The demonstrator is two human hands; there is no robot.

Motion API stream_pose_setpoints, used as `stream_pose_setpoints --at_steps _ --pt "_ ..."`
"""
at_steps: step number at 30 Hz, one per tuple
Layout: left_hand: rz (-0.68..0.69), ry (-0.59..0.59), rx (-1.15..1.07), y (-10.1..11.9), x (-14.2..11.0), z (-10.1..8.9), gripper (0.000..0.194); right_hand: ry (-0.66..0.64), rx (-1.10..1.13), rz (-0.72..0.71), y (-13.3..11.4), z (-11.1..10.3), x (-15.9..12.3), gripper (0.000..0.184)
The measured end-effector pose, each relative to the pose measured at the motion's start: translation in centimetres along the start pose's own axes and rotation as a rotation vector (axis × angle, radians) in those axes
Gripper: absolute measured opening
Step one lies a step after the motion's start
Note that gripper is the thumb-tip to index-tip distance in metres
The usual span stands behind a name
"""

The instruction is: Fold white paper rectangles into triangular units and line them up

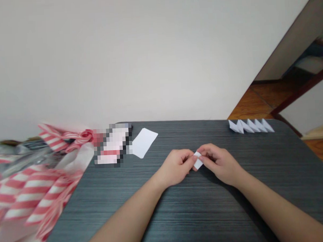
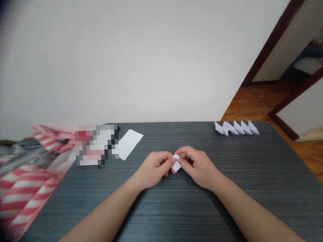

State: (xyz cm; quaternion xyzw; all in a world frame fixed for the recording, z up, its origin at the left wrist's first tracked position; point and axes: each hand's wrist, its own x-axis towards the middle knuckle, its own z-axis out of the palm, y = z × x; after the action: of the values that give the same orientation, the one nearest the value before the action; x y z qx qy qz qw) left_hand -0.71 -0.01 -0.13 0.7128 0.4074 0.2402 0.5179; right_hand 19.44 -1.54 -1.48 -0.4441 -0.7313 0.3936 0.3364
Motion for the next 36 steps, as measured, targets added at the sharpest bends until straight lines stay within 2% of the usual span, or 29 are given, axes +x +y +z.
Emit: stream_pose_setpoints --at_steps 6,9,13,17,22,26,33,36 --pt "-0.021 0.031 -0.021 0.02 -0.09 0.11 0.038 0.018 -0.118 -0.109 -0.78 -0.36 0.14 0.014" --pt "-0.046 0.076 -0.084 -0.11 -0.02 0.25 0.036 0.007 -0.109 -0.132 -0.63 -0.51 -0.03 0.019" --pt "-0.079 0.136 -0.201 -0.01 0.14 0.37 0.032 -0.034 -0.124 -0.254 -0.34 -0.80 -0.13 0.020" --pt "-0.094 0.117 -0.230 0.22 0.17 0.35 0.032 -0.006 -0.119 -0.298 -0.13 -0.72 -0.02 0.014" --pt "-0.093 0.068 -0.165 -0.21 0.07 0.23 0.040 0.044 -0.152 -0.334 -0.11 -0.46 0.10 0.008" --pt "-0.075 0.043 -0.082 -0.49 0.02 0.14 0.044 0.070 -0.144 -0.318 -0.33 -0.40 0.13 0.010" --pt "-0.048 0.022 -0.094 -0.15 -0.03 -0.09 0.049 0.132 -0.132 -0.209 -0.63 -0.35 0.19 0.012" --pt "-0.018 0.007 -0.117 -0.17 -0.01 -0.01 0.036 0.146 -0.109 -0.198 -0.60 -0.27 0.26 0.012"
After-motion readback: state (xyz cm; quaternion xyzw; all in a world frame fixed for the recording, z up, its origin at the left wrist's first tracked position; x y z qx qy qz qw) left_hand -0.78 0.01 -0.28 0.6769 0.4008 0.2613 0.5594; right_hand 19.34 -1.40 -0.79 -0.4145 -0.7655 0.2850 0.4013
